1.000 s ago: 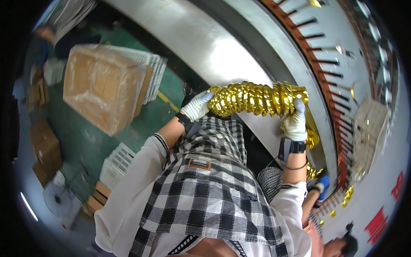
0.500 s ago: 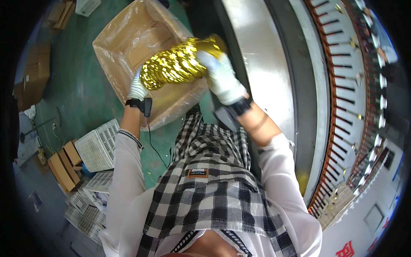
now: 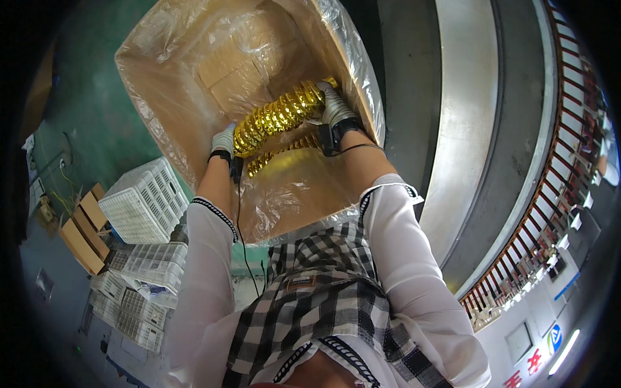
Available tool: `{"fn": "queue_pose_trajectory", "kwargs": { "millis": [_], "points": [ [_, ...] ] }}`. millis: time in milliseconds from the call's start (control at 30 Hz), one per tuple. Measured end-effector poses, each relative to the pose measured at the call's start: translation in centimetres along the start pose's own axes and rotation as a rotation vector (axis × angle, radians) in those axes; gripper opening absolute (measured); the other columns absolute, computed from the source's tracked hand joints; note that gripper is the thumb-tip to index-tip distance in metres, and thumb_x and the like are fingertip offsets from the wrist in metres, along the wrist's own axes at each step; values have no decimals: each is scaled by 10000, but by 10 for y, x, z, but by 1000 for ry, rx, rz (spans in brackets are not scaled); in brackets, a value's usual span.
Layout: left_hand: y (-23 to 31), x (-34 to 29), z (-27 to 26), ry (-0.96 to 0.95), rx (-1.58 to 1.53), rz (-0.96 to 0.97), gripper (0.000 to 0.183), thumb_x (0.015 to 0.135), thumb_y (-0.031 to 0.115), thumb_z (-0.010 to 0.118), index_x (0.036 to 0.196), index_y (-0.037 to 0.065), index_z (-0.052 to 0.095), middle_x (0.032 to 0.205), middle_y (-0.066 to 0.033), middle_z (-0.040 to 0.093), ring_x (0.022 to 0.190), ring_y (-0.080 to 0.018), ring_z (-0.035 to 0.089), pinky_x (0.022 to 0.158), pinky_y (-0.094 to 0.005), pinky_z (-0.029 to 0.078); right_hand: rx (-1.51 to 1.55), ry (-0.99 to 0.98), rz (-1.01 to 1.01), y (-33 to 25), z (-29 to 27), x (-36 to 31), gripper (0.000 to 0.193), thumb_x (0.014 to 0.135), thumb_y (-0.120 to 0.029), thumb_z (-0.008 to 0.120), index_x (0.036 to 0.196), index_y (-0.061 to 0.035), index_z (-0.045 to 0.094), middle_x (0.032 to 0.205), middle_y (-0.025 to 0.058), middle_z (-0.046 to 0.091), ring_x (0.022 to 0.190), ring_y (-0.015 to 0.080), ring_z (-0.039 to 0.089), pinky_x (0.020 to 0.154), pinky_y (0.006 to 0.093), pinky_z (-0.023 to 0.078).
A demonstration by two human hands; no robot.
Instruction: Packing gold-colored products from an assembly line into cardboard boxes.
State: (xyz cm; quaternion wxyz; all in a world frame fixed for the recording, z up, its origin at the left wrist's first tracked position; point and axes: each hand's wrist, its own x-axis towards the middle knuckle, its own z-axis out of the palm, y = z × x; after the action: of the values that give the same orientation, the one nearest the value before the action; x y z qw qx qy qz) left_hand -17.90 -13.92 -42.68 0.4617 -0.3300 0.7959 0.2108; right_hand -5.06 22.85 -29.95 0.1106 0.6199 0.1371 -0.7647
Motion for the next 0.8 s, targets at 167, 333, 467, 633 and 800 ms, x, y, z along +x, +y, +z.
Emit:
{"fn": "queue_pose_trajectory", "kwargs": {
  "millis": [167,333,467,633,800],
  "points": [
    [34,-45,41,-4,780,256,669,983,498,541,1396,-27,579,1454,-260,553,1373,-404,510,1131,-513,396,-1040,489,-210,-5,-74,124,624,940,-503,615,1440,-137,537,1508,115,533,1406,220,475,1153,552,364],
    [32,-68,47,224,1118,875,607,1031,490,404,1503,117,486,1550,-191,458,1404,-402,439,1191,-528,273,-1248,627,-311,11,-82,135,536,989,-376,518,1443,-92,534,1482,173,542,1357,295,525,1128,523,407],
    [7,-72,64,-17,931,866,675,1017,537,429,1554,129,408,1542,-181,465,1403,-379,439,1199,-505,247,-1392,735,-435,31,-76,93,481,1028,-274,440,1446,-56,532,1462,220,550,1317,356,564,1109,499,441],
    [23,-71,64,60,936,826,713,993,576,459,1547,130,400,1539,-190,463,1405,-379,439,1191,-510,262,-1808,550,-435,2,-47,27,439,993,-123,435,1418,-22,479,1382,277,585,1285,404,580,1073,501,471],
    [23,-110,96,37,953,885,739,958,554,551,1531,111,401,1503,-232,485,1394,-373,459,1170,-496,316,-2439,154,-377,28,-80,4,463,1028,-194,380,1405,24,536,1450,283,535,1325,359,570,1126,472,425]
  ]
}}
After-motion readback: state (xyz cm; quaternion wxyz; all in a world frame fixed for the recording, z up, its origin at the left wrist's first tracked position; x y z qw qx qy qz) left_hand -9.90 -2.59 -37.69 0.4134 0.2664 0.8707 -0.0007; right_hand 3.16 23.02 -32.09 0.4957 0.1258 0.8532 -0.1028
